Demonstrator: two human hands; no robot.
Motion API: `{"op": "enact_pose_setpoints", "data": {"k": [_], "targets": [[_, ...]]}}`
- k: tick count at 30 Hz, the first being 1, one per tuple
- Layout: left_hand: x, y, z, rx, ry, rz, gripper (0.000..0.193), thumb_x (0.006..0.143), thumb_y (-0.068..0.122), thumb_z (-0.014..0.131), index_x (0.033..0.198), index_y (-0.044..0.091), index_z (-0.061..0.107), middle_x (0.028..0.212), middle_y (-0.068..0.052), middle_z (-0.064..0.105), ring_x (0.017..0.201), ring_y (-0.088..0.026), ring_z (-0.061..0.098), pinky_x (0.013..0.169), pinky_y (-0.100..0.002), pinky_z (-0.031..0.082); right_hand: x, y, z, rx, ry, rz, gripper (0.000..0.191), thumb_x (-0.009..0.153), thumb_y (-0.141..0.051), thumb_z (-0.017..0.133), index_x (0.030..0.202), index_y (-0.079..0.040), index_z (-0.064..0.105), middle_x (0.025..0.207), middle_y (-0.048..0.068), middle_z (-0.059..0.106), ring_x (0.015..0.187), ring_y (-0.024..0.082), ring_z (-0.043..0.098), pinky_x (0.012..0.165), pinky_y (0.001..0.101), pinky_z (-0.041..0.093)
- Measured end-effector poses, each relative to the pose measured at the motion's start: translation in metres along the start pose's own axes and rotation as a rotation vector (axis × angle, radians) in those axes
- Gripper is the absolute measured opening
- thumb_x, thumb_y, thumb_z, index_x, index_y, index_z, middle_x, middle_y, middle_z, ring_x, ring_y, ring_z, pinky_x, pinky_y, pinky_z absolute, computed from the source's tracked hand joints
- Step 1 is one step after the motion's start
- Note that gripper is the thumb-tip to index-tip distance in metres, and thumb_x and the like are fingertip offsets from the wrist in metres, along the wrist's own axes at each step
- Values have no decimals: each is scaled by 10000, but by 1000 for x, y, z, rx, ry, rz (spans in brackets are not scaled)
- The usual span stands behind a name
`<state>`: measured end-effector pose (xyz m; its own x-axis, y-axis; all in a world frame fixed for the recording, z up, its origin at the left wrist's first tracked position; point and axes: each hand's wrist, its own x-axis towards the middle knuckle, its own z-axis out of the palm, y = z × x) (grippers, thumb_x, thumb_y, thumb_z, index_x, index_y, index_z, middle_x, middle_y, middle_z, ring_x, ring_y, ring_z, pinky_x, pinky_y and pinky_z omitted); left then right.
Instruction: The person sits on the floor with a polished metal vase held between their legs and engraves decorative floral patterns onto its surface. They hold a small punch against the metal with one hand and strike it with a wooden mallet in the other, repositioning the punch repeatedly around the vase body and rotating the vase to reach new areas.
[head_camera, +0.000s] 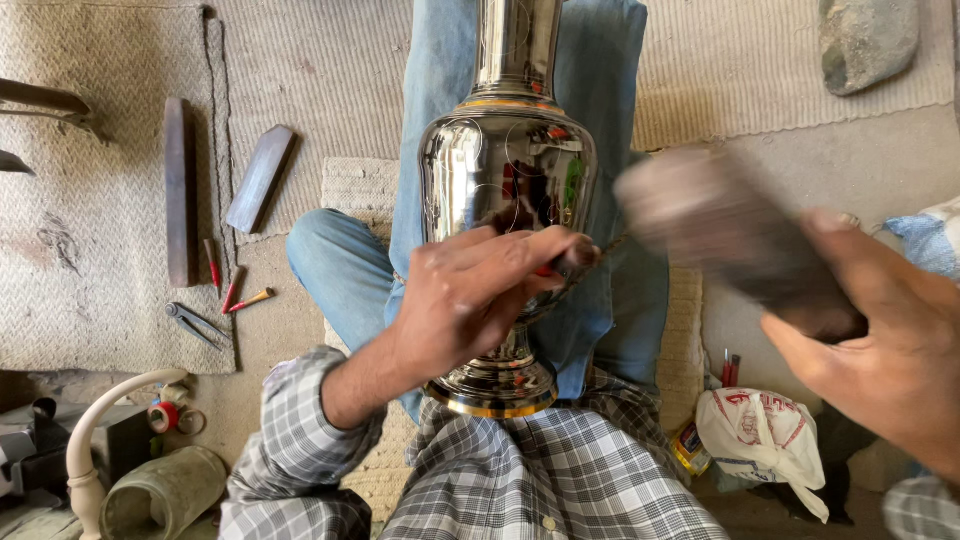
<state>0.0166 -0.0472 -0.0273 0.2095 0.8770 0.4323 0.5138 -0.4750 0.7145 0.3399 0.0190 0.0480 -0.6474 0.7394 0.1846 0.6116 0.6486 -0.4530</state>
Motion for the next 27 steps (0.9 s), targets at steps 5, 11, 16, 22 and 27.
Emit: {"op": "enact_pose_setpoints", "data": {"k": [5,11,16,22,27], "targets": [[16,-9,-6,-72,-243,89,559,956,26,744,1459,202,574,1170,33,789,820,-135,727,706,-325,621,-45,16,49,107,78,108,768,830,35,787,1495,-110,431,911,138,690,731,208,674,680,331,560],[44,-9,-15,-149,-457,191,612,876,-2,714,1440,211,612,1210,-15,776,987,-178,784,764,-338,651,-87,2,93,171,300,171,817,865,30,788,1542,-73,343,1064,208,664,874,285,688,770,357,570],[63,-9,-15,-265,-655,227,479,927,101,728,1379,225,631,1115,-1,797,932,-170,791,689,-344,626,-100,-7,127,2,372,92,756,777,87,786,1396,50,354,959,223,622,830,344,672,737,441,521],[76,-8,-9,-293,-788,321,507,894,163,728,1390,196,626,1100,0,803,909,-150,786,650,-352,608,-110,-22,150,-43,436,301,450,770,61,796,1131,40,527,910,203,619,793,315,660,694,431,516],[75,-12,-8,-290,-913,315,524,880,80,732,1385,180,635,1094,-11,808,860,-154,787,574,-407,566,-110,-20,162,191,499,333,389,847,65,790,1128,46,521,880,133,618,745,224,654,658,370,516]]}}
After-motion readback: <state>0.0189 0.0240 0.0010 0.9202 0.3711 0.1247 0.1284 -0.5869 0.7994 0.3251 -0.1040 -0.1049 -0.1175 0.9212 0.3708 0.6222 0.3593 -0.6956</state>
